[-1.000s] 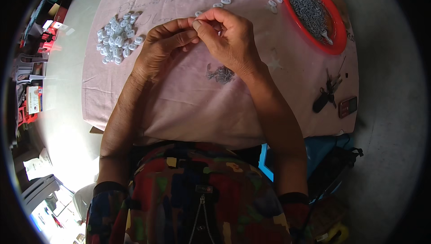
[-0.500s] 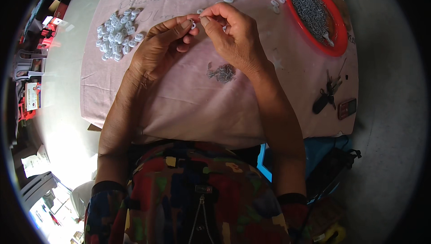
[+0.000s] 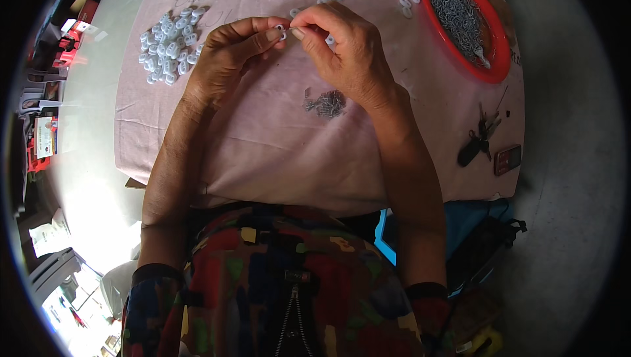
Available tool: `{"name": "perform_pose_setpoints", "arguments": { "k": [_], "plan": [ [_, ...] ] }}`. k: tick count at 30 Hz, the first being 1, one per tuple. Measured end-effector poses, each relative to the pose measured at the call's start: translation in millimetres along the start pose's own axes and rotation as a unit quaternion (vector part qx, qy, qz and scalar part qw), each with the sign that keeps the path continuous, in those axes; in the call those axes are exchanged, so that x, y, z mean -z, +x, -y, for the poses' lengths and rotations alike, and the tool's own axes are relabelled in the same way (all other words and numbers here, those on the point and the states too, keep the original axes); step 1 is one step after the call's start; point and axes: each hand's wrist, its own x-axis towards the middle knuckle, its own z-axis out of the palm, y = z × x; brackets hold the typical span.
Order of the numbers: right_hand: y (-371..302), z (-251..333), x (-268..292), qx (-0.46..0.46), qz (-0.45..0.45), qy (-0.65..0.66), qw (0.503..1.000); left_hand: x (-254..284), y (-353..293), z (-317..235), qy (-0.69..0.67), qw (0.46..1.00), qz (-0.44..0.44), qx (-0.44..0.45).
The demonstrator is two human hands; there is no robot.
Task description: The person assembles small metal rings into holes of plastic button-like components by hand, working on a table.
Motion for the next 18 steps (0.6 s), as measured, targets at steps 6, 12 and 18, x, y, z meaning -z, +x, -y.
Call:
{"name": "perform_pose_setpoints", "arguments": {
  "k": [6,12,18],
  "plan": [
    [-0.3,-0.9,-1.1,0.017,0.004,-0.002,1.000,5.8,2.0,-1.6,0.045,0.999,0.026,-0.008],
    [-0.8,-0.5,-1.7,0.018,0.011,-0.012,1.000,2.5,0.6,-2.6,0.023,0.999,0.019,-0.022],
    [-1.3,0.3,0.3,0.037,0.010,-0.043,0.998,-1.2,0.0,-5.0,0.049,0.998,0.013,-0.036]
  ]
}}
